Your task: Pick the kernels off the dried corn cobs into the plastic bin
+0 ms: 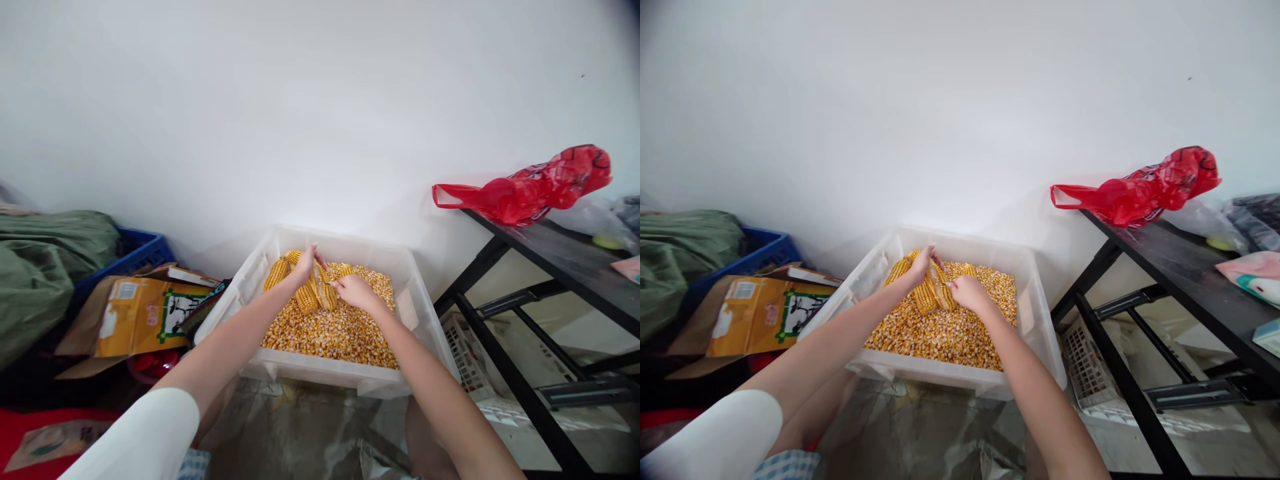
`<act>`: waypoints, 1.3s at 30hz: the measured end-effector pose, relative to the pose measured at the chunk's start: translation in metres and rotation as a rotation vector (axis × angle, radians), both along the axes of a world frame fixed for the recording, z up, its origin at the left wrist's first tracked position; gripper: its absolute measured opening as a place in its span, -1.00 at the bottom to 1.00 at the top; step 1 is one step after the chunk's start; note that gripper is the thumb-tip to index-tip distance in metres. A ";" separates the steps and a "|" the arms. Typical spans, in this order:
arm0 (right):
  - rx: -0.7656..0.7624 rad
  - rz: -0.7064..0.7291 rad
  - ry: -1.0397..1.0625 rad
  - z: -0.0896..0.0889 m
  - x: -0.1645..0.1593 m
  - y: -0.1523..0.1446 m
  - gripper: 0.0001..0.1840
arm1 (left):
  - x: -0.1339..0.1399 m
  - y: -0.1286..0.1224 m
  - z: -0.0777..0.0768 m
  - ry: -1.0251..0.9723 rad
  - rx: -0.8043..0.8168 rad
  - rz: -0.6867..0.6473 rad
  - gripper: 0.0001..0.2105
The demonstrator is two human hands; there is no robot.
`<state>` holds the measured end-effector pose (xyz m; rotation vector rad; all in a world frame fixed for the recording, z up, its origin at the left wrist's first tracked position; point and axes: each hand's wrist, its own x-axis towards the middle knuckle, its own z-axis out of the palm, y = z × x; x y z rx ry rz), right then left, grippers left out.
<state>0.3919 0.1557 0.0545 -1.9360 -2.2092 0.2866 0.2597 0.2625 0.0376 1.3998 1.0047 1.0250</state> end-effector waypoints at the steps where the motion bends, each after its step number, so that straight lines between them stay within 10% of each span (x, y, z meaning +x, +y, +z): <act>1: 0.006 -0.009 -0.024 0.000 -0.003 -0.001 -0.55 | 0.001 0.000 0.000 -0.022 -0.014 0.002 -0.48; 18: -0.156 0.064 0.309 -0.015 0.019 0.009 -0.53 | 0.000 -0.011 0.010 -0.069 -0.025 -0.174 -0.54; 39: -0.221 -0.193 0.225 -0.004 -0.014 -0.002 -0.53 | 0.007 -0.014 0.004 -0.036 -0.034 0.150 -0.55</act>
